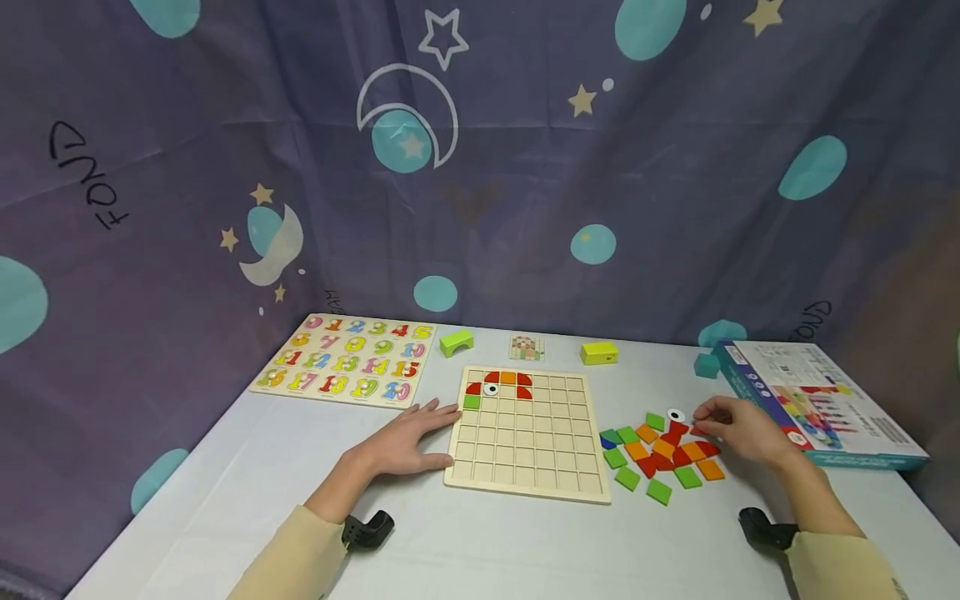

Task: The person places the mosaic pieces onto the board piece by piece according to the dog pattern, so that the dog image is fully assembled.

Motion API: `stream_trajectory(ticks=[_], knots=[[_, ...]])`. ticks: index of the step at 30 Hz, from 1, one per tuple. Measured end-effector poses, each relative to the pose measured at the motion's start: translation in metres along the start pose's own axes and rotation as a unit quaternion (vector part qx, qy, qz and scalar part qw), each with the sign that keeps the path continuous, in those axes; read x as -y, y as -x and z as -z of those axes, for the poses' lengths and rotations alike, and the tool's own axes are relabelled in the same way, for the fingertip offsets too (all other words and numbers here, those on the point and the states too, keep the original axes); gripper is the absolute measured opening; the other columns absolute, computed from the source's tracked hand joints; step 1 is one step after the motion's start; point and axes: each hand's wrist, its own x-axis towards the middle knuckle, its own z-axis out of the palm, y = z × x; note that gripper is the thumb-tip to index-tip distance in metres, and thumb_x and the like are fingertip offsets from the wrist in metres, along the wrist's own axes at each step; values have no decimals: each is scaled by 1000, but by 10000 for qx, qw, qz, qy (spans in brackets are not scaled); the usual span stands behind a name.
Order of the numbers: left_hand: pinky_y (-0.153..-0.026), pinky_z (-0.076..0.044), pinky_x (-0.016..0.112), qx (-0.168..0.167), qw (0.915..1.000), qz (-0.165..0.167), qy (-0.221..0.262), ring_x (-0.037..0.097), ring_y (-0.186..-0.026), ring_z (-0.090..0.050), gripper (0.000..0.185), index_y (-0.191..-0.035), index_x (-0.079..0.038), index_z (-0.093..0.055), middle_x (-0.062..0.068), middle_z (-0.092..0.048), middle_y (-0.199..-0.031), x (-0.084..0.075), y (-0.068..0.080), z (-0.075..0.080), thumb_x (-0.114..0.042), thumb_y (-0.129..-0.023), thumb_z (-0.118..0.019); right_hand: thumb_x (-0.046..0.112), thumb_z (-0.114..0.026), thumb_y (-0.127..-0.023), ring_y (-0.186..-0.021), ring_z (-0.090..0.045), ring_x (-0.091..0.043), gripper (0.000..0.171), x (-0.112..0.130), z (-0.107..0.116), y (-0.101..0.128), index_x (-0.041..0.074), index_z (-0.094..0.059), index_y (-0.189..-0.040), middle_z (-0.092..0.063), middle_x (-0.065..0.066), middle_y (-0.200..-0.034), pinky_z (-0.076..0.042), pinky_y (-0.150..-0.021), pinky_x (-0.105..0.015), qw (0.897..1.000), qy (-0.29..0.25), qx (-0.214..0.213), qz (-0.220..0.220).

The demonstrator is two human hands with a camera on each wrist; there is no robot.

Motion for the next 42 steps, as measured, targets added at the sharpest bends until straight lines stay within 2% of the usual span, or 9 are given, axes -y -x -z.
stream_trajectory(ticks=[7, 16, 21, 29, 36, 42], knots=[[-121, -15, 54, 9, 10000, 33, 1, 34, -150, -22, 72, -153, -14, -47, 1, -38, -160, -1, -1, 0, -43, -92, -70, 8, -66, -98, -88, -58, -25, 18, 6, 2, -1, -4, -65, -111, -65, -9, -97, -53, -69, -24, 9999, 137, -5, -30], [-121, -14, 54, -4, 10000, 15, -3, 34, -150, -22, 72, -153, -13, -47, 2, -38, -160, 0, 1, 1, -43, -92, -70, 15, -67, -98, -84, -60, -27, 28, 47, -10, -16, -4, -62, -119, -65, -13, -101, -59, -69, -34, 9990, -425, 56, 81], [-121, -15, 54, -9, 10000, -2, 12, 34, -150, -23, 72, -153, -13, -47, 1, -38, -159, -1, 0, 0, -43, -92, -70, 15, -69, -97, -89, -59, -28, 27, 75, -26, -33, -2, -64, -118, -65, -12, -104, -59, -74, -36, 9986, -443, 28, 273], [-121, -14, 53, -5, 10000, -5, 0, 34, -150, -23, 72, -153, -14, -47, 1, -38, -160, 0, 0, 0, -44, -92, -70, 13, -70, -96, -89, -61, -25, 19, 117, -58, -63, 0, -69, -108, -66, -8, -99, -54, -83, -39, 9966, -507, 23, 656], [-121, -14, 53, -8, 10000, -38, -3, 35, -150, -23, 72, -153, -13, -47, 2, -38, -159, 0, 0, 0, -44, -92, -70, 10, -70, -96, -85, -61, -22, 17, 145, -85, -87, -2, -69, -107, -65, -8, -97, -53, -76, -35, 9920, -783, 319, 936], [-121, -14, 53, -23, 10000, -34, -10, 35, -150, -23, 72, -153, -13, -47, 2, -39, -159, 1, 0, -1, -43, -92, -70, 6, -68, -96, -84, -60, -23, 15, 159, -102, -100, -3, -68, -108, -64, -8, -96, -51, -69, -34, 9859, -929, 624, 1247]])
